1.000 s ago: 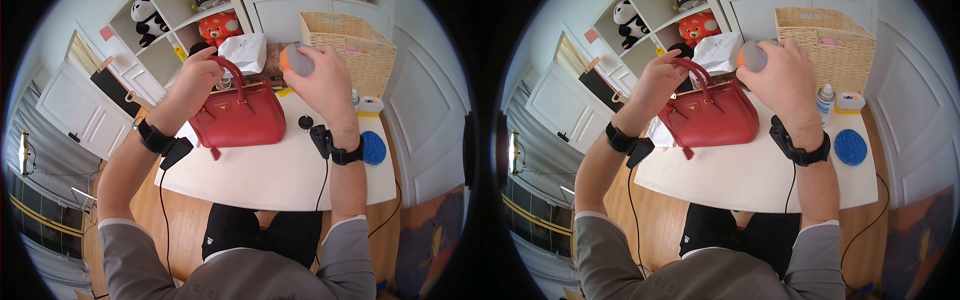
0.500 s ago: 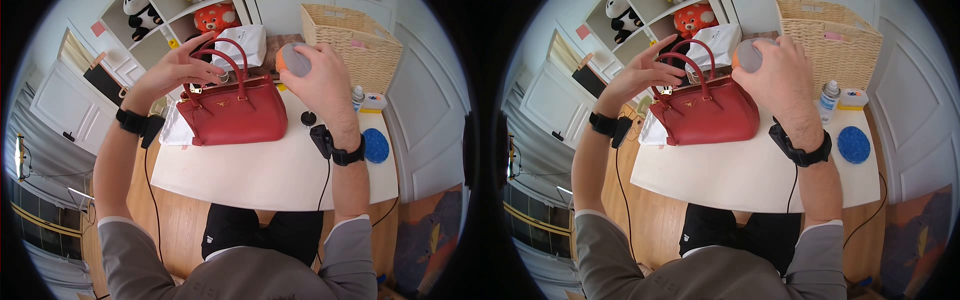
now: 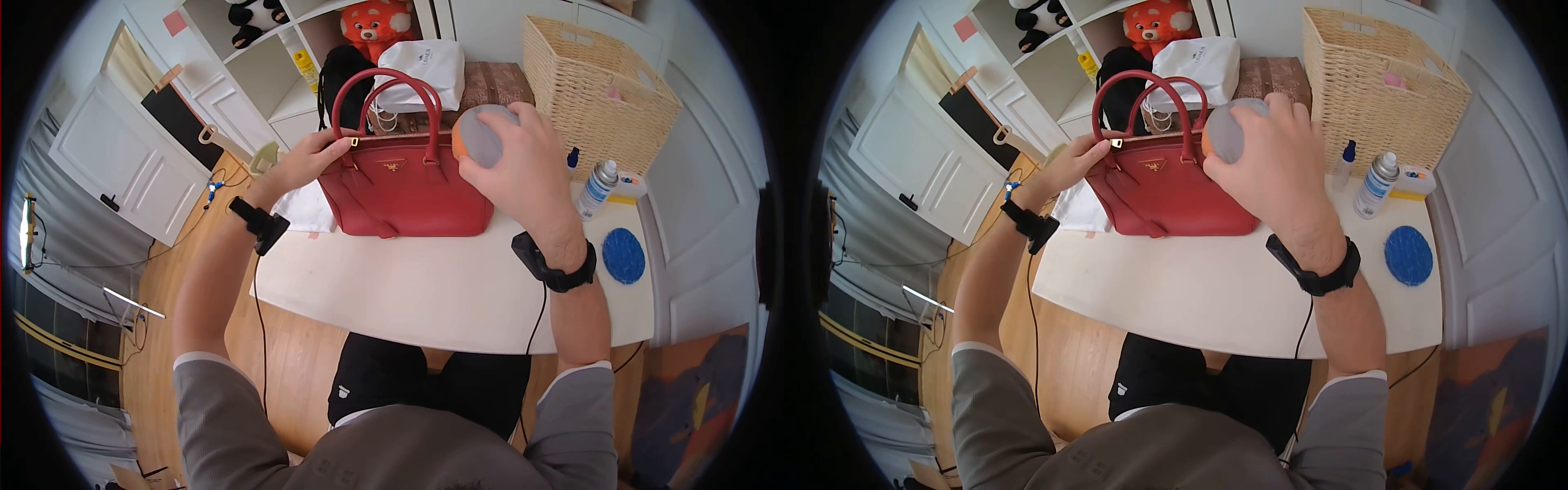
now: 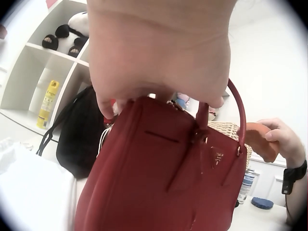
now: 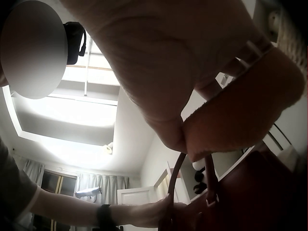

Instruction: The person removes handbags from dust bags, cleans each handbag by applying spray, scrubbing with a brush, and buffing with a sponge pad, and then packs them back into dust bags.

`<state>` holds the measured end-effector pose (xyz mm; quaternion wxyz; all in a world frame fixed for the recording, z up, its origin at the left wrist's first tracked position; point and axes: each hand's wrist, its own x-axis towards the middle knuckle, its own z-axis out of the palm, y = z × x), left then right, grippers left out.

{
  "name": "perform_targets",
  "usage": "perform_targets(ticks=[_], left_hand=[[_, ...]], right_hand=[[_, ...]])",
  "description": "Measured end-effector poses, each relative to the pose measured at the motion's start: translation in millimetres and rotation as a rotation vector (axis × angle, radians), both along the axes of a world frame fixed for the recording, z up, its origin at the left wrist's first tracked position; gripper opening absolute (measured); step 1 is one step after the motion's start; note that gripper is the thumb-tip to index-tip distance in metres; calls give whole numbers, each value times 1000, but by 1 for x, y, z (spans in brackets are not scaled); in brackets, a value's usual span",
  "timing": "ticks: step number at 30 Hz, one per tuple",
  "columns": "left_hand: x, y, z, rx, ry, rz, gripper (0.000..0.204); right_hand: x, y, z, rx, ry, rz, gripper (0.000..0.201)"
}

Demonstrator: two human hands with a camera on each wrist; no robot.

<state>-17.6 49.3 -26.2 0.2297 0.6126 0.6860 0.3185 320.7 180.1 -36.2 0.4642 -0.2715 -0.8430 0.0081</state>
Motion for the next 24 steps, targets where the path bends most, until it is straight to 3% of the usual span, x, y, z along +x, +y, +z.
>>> perform_targets(ticks=[1, 4, 7, 14, 16, 17, 19, 20, 22, 23, 24], left_hand=[[3, 0, -7, 39, -80, 18, 50], [3, 4, -9, 8, -12, 107, 46], [15, 0, -8, 17, 112, 102, 47], [33, -13, -17, 99, 28, 80, 37], [39, -15, -22, 409, 191, 172, 28], [40, -18, -24, 405, 194, 169, 28], [40, -25, -28, 732, 416, 45, 29], [37, -29, -27, 729, 416, 37, 29], [34, -37, -21, 671, 815, -200, 50], [40, -43, -20, 602, 865, -190, 67], [43, -45, -22, 599, 865, -189, 67]], right_hand=[[-1, -1, 0, 5, -3, 1, 50], [-4, -1, -2, -25, -39, -8, 49], [-6, 0, -3, -48, -43, -8, 50], [-11, -4, -6, 47, -8, 32, 50], [-14, -3, -8, 76, 3, 39, 50], [-15, -1, -10, 53, 1, 52, 50], [-14, 1, -13, 26, 4, 57, 50], [-14, 2, -13, 39, 5, 60, 49], [-14, 2, -15, 45, 5, 59, 49], [-15, 2, -15, 65, 9, 52, 48], [-16, 2, -16, 85, 14, 47, 47]])
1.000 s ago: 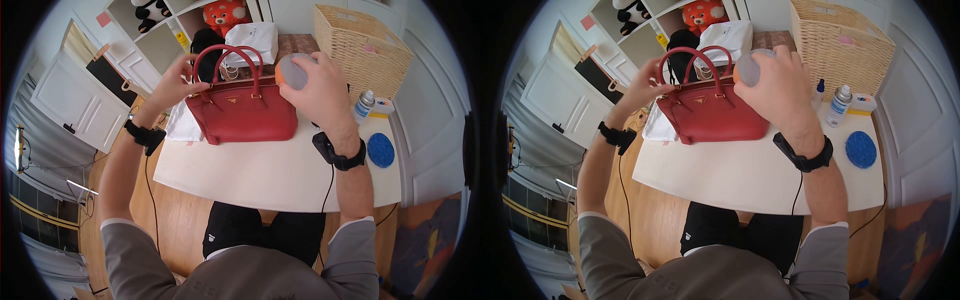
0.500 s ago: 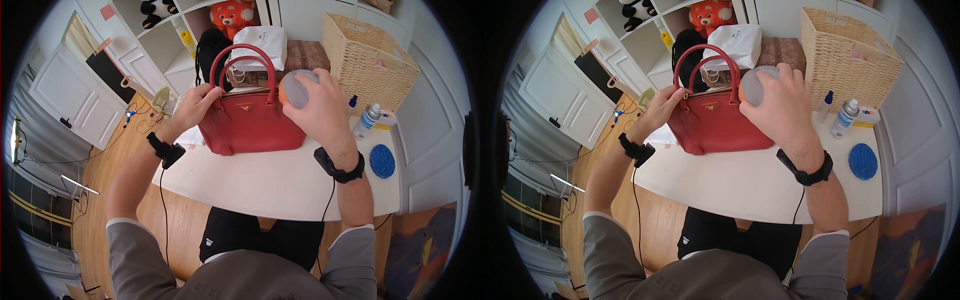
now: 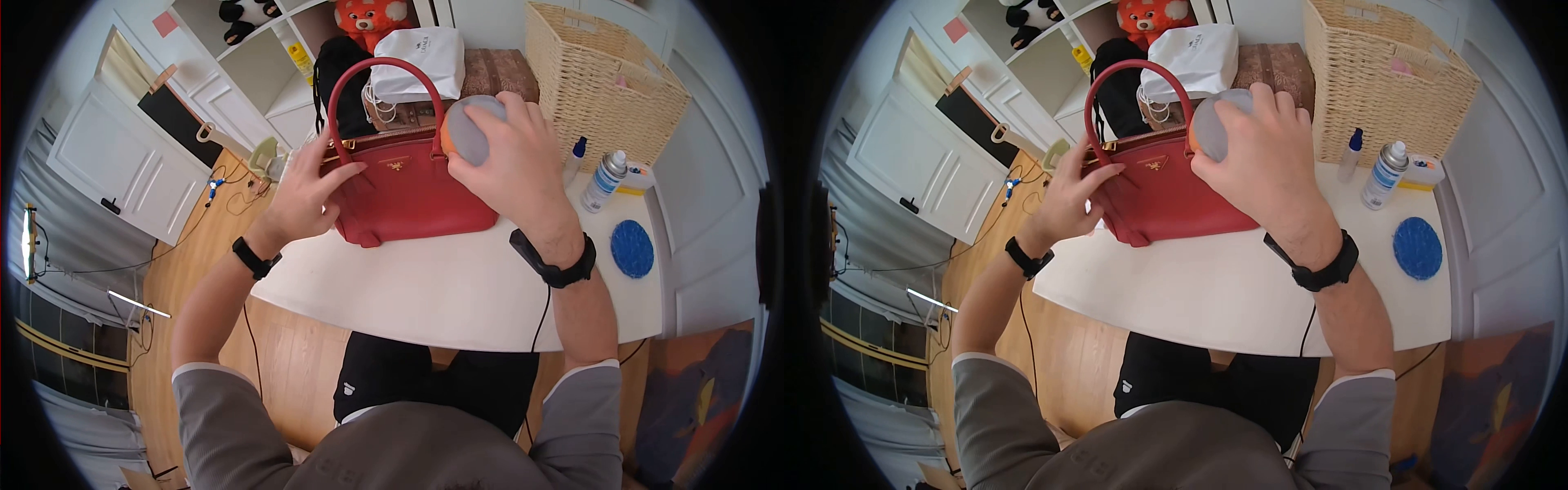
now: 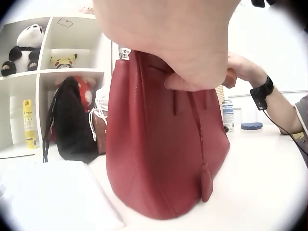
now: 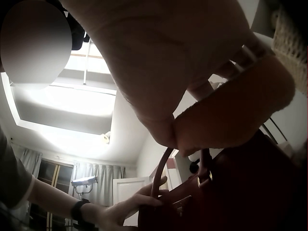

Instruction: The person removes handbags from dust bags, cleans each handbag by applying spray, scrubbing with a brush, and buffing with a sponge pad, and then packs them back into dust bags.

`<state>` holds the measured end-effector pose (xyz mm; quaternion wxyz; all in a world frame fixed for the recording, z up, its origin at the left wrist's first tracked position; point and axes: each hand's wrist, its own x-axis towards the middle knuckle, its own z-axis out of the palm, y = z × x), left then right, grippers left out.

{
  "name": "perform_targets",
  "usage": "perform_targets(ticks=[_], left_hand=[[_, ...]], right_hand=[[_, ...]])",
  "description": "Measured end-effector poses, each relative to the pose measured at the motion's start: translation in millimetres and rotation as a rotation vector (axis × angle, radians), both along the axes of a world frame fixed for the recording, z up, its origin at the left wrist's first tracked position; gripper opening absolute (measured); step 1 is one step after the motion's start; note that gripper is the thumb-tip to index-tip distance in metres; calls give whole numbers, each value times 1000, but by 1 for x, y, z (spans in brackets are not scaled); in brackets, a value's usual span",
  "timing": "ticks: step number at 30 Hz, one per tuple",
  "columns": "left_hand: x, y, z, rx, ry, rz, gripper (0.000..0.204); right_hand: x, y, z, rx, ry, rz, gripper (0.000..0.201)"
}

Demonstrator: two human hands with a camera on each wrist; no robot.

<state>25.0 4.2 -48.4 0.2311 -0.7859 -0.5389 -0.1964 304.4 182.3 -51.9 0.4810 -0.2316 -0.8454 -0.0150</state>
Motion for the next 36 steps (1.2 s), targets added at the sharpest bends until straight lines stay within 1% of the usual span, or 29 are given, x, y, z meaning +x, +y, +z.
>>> perform_targets(ticks=[2, 4, 7, 9, 10, 12, 13, 14, 15, 16, 18, 19, 20, 21, 22, 23, 24, 26, 27, 28, 30, 31, 32, 34, 35, 36], left_hand=[[3, -4, -4, -75, 230, 135, 68], [1, -3, -13, -68, 202, 146, 70], [-1, -2, -17, -41, 139, 101, 69], [-2, -1, -17, -39, 105, 68, 56], [1, -1, -16, -40, 106, 66, 56], [8, 0, -15, -51, -534, -113, 31], [11, 3, -9, -54, -535, -115, 31], [13, 8, 2, 23, -688, -109, 21], [13, 15, 11, 104, -841, -101, 20], [5, 22, 19, 103, -843, -99, 20], [-27, 35, 42, -112, -1351, -218, 37], [-43, 40, 52, -269, -1454, -246, 46], [-57, 52, 52, -266, -1452, -245, 46], [-72, 65, 47, -296, -1415, -22, 49], [-67, 70, 50, -323, -1366, 199, 52], [-58, 71, 52, -444, -1327, 339, 59], [-53, 67, 49, -444, -1324, 337, 59], [-42, 64, 40, -730, -1189, 515, 66], [-39, 58, 38, -705, -1021, 499, 74], [-32, 52, 36, -713, -1020, 498, 74], [-20, 38, 32, -578, -956, 213, 79], [-13, 30, 37, -599, -950, 130, 66], [-16, 29, 36, -598, -956, 133, 66], [-28, 26, 33, -642, -869, -11, 56], [-31, 26, 29, -600, -870, -94, 57], [-33, 24, 26, -595, -870, -95, 57]], right_hand=[[-2, 0, 0, 4, -21, -18, 46], [-3, -1, 0, 9, -44, -39, 45], [-3, -1, 1, 4, -50, -42, 45], [-2, -1, 0, 20, -46, -52, 45], [-2, -1, 0, 19, -45, -53, 45], [-2, 0, 0, 22, -46, -49, 44], [-2, 0, 0, 20, -47, -52, 44], [-1, 0, 0, 27, -34, -46, 44], [-1, 0, 0, 35, -20, -38, 44], [-1, 0, 0, 33, -22, -37, 44], [-3, 0, 0, 20, -40, -46, 44], [-3, -1, 0, 22, -39, -42, 44], [-2, -1, 1, 8, -46, -41, 44], [-2, -2, 2, -5, -54, -40, 44], [-1, -2, 2, -3, -52, -41, 44], [-1, -2, 2, -6, -48, -39, 44], [-1, -2, 2, -10, -44, -39, 44], [-1, -1, 0, 11, -12, -35, 43], [-2, 0, -2, 33, 16, -25, 43], [-2, 1, -3, 27, 14, -30, 43], [-3, 3, -4, 33, 16, -24, 42], [-3, 4, -5, 30, 10, -21, 42], [-4, 5, -4, 19, 6, -22, 42], [-7, 5, -4, 13, 0, -16, 43], [-7, 5, -4, -18, -3, -13, 43], [-8, 4, -4, -48, -5, -14, 43]])
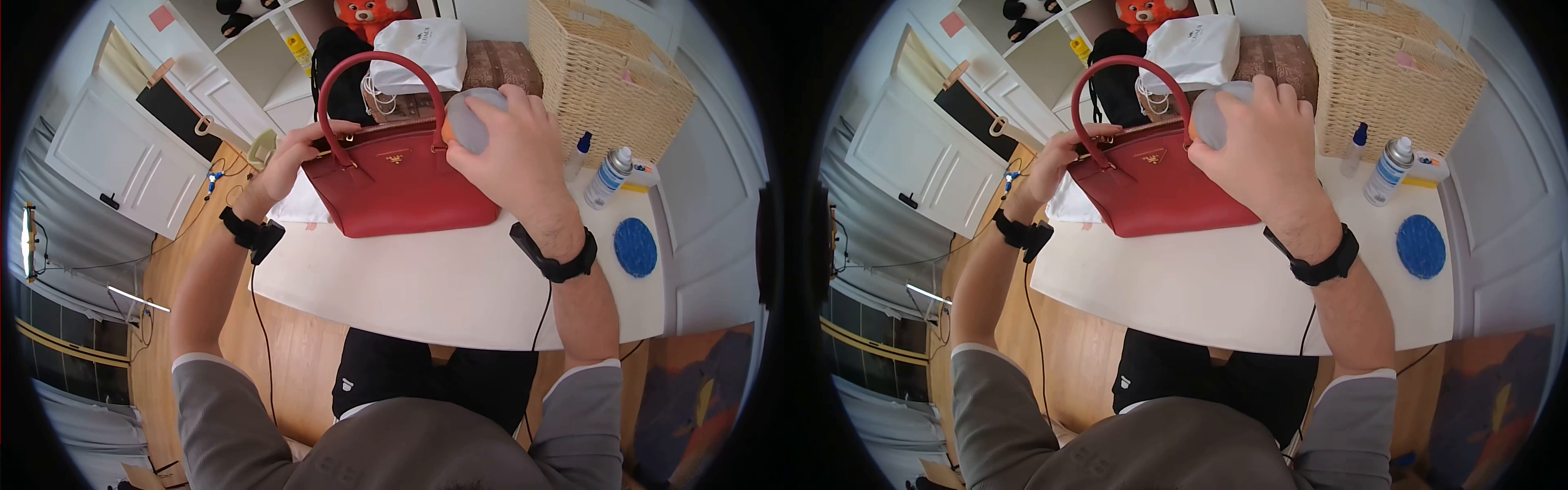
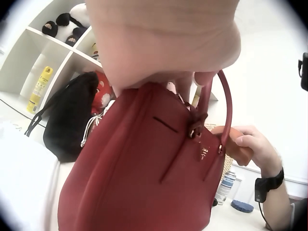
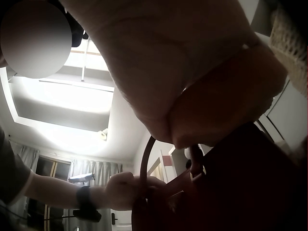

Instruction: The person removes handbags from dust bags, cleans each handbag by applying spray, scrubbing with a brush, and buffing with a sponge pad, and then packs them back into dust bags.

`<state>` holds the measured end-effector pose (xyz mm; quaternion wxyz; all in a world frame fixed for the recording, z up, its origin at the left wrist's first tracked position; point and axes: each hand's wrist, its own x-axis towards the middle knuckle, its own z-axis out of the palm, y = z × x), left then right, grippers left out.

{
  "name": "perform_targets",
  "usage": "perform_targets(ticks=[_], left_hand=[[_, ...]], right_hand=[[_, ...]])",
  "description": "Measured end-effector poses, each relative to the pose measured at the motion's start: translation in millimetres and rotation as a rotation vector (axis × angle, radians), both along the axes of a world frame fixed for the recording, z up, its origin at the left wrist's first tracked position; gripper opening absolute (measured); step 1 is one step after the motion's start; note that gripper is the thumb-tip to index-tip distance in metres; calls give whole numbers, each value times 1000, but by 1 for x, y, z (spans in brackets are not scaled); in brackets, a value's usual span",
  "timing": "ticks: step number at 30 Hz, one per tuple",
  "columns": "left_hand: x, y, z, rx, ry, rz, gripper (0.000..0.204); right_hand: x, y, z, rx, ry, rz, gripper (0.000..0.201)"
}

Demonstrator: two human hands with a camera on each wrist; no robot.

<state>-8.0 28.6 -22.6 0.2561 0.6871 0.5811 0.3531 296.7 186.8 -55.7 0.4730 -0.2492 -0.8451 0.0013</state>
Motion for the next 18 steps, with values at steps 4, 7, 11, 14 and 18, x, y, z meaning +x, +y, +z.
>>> perform_targets(ticks=[4, 7, 11, 14, 18], left_hand=[[17, 1, -7, 26, 168, 120, 46], [27, 8, -11, 113, 485, 240, 41], [22, 12, -16, 190, 504, 285, 31], [32, 12, -15, 220, 480, 314, 35], [37, 14, -10, 114, 335, 431, 40]], right_hand=[[0, -2, 0, 17, -14, -33, 45], [1, -2, 2, 30, 1, -34, 46], [18, 1, 17, 4, 27, -96, 50], [28, 4, 25, -29, 59, -140, 52], [31, 7, 26, -20, 107, -126, 54]])
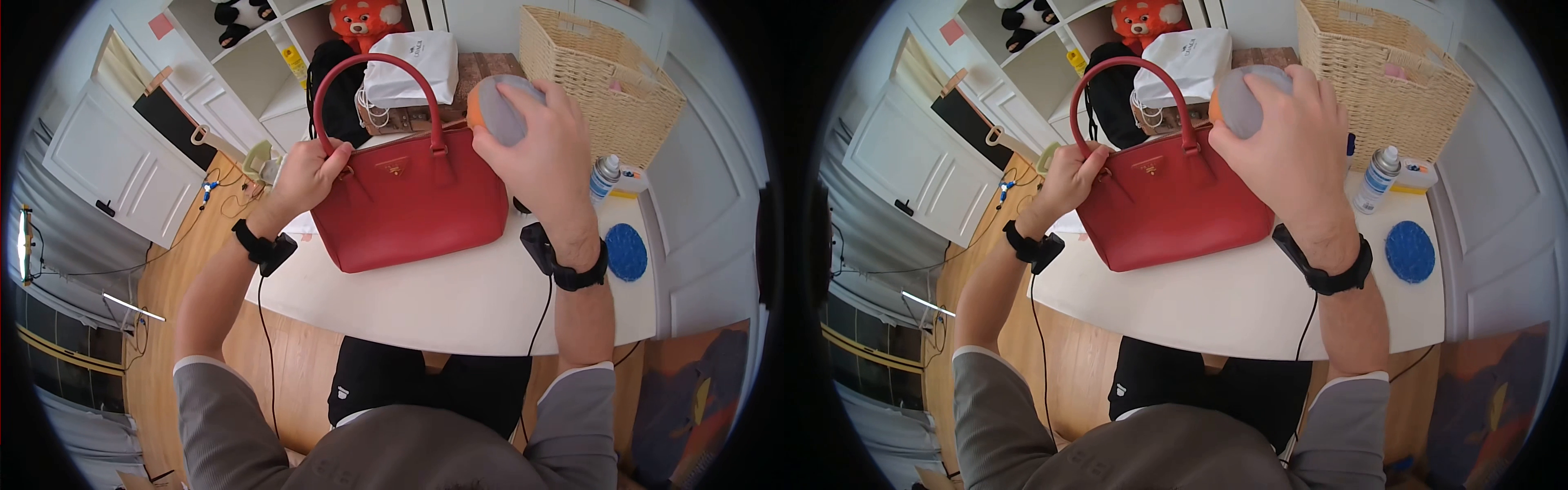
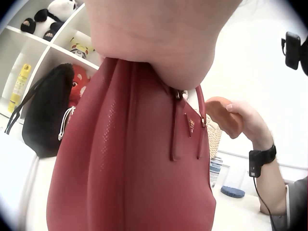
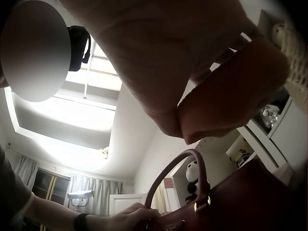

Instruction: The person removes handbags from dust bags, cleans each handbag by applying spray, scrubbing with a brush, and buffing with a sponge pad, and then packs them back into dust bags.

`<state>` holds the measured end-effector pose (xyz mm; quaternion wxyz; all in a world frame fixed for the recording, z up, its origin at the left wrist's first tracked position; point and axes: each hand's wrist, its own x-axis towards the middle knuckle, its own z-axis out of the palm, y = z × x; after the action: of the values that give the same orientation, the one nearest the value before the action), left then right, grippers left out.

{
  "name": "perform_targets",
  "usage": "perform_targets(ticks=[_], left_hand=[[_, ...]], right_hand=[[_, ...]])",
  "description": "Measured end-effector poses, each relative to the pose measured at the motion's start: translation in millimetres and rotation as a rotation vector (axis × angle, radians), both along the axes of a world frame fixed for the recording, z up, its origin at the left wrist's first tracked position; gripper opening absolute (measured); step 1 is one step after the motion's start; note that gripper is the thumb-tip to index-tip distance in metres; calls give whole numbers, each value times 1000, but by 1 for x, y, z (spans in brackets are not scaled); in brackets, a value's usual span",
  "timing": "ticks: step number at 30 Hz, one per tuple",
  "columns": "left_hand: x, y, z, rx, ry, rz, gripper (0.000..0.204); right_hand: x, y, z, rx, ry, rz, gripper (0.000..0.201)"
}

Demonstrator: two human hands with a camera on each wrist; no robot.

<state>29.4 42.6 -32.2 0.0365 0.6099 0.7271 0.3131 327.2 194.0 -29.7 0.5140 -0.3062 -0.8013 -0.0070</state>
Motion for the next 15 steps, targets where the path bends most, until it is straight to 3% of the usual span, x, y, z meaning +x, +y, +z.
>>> perform_targets(ticks=[10, 12, 15], left_hand=[[-24, 23, 8, -191, -233, -139, 45], [-22, 26, 5, -188, -286, -170, 44], [-33, 29, -10, -132, -310, -211, 44]], right_hand=[[-23, -1, -13, 194, 11, -16, 65], [-30, -3, -24, 147, -192, 13, 68], [-39, -13, -33, 232, -274, -75, 71]])
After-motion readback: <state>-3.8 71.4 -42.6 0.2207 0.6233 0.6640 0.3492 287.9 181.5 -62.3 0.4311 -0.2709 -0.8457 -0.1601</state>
